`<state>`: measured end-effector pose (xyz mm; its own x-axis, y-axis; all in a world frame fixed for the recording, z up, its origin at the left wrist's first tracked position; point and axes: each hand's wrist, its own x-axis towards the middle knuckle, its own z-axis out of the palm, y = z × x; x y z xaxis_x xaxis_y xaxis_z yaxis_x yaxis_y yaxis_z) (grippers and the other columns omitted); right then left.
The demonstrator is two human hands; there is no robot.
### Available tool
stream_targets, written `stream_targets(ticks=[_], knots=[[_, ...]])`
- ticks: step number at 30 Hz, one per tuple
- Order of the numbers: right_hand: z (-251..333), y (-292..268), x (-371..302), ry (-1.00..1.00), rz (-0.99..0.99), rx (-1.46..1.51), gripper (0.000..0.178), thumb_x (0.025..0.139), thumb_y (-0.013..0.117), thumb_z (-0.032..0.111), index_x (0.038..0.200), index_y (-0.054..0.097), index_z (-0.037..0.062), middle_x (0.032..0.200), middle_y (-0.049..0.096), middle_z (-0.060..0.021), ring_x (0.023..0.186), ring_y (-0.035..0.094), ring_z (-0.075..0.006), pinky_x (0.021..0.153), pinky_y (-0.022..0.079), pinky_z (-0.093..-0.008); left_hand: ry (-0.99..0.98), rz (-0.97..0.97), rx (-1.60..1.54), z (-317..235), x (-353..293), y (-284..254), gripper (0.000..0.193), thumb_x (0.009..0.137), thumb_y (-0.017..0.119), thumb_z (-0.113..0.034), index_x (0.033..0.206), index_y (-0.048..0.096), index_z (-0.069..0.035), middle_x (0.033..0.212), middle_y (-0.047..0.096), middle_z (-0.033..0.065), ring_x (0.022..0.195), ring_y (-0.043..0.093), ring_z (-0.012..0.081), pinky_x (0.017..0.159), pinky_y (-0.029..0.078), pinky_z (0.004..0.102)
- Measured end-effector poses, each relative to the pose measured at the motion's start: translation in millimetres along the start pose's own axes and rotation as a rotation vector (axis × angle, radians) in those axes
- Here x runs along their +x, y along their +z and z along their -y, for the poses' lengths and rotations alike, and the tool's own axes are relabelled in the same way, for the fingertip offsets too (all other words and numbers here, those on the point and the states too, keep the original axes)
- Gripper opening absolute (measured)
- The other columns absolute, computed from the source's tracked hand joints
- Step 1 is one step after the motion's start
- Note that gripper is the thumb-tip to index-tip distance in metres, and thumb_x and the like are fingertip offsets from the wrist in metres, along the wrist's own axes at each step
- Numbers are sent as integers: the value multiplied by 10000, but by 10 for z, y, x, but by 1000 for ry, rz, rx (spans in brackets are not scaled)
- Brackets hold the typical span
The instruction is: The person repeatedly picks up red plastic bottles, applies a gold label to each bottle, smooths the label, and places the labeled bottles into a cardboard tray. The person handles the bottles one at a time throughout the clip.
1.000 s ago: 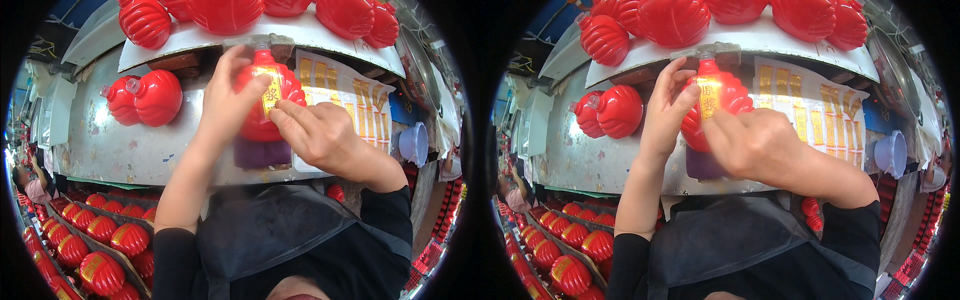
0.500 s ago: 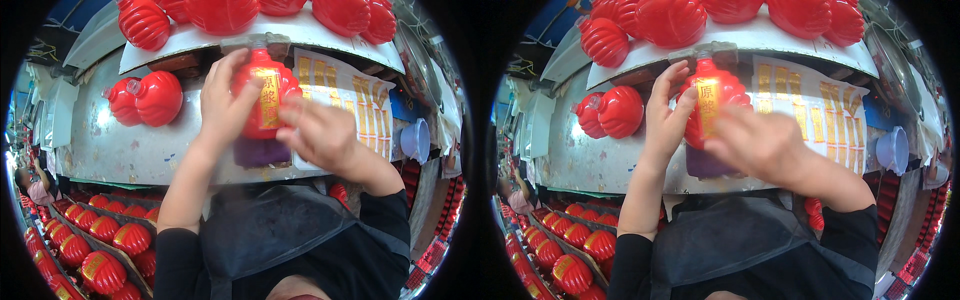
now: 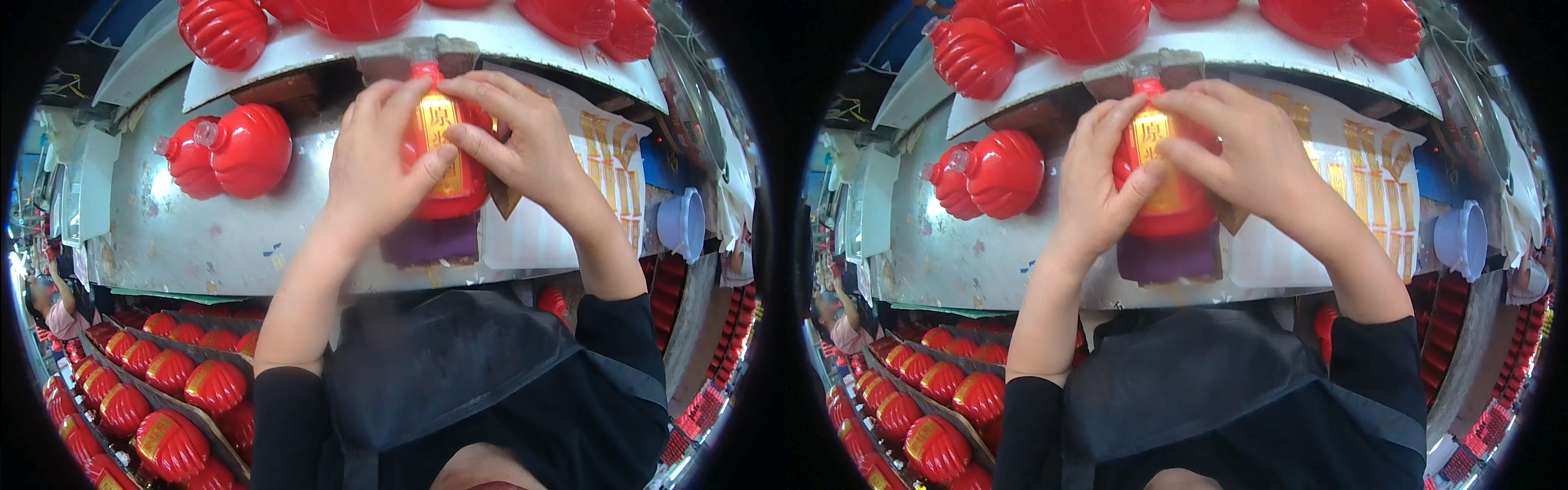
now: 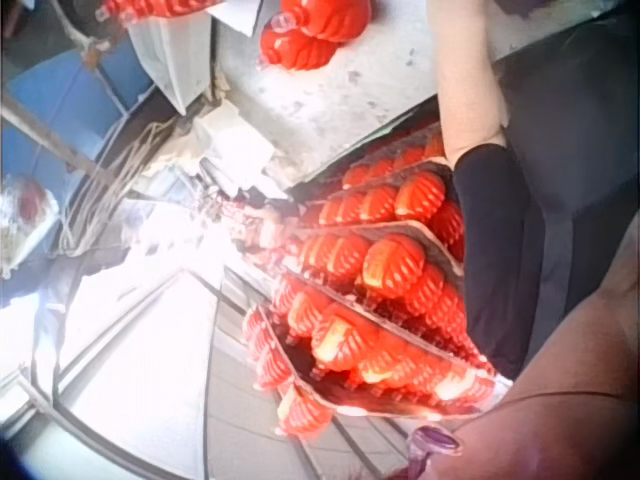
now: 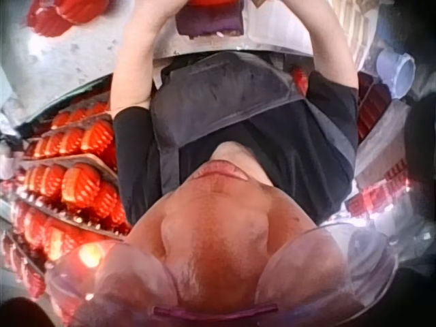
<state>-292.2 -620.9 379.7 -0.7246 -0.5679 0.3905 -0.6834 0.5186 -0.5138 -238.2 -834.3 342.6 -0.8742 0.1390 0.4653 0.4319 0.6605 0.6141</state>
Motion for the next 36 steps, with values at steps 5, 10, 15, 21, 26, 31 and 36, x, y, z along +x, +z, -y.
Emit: stream_targets(ticks=[5,10,15,21,26,31,36], knots=[[0,-70,-83,62,40,141,443,982,658,316,1383,667,128,1341,657,-153,980,653,-242,849,541,-345,5,-52,-146,56,-53,20,669,920,687,-394,1504,524,-111,1448,503,238,1323,498,421,1128,402,479],[67,-37,-257,40,18,81,516,932,743,296,1426,663,170,1440,616,-112,670,526,-73,619,491,-235,115,25,23,14,-126,-22,635,941,660,-414,1502,544,-140,1509,456,237,1366,462,426,1157,367,495],[16,-13,-244,32,18,90,530,908,760,272,1421,667,176,1447,609,-121,682,545,-80,624,497,-241,66,41,51,-10,-97,-13,653,978,616,-502,1506,552,-123,1521,457,219,1373,473,398,1161,358,484],[22,-37,-220,12,50,-11,628,897,750,341,1486,600,183,1458,593,-145,744,576,-120,677,516,-262,53,47,17,30,-126,-1,688,896,712,-356,1517,512,-138,1546,428,240,1404,431,445,1179,359,502],[42,-69,-314,130,106,131,771,868,757,387,1565,496,188,1501,545,-153,787,566,-137,711,526,-268,4,30,-173,92,-249,5,816,857,726,-372,1568,429,-105,1608,367,233,1480,375,429,1209,332,490],[21,-61,-348,176,149,235,806,855,757,385,1581,469,184,1511,531,-144,788,553,-136,702,518,-263,19,37,-261,158,-291,13,837,847,726,-368,1570,417,-81,1626,348,224,1502,362,405,1224,317,479],[41,-35,-340,139,128,81,802,863,759,373,1582,466,175,1500,541,-132,797,549,-128,703,513,-261,6,26,-295,162,-303,26,836,848,722,-356,1570,414,-68,1630,345,225,1511,356,394,1227,314,468]])
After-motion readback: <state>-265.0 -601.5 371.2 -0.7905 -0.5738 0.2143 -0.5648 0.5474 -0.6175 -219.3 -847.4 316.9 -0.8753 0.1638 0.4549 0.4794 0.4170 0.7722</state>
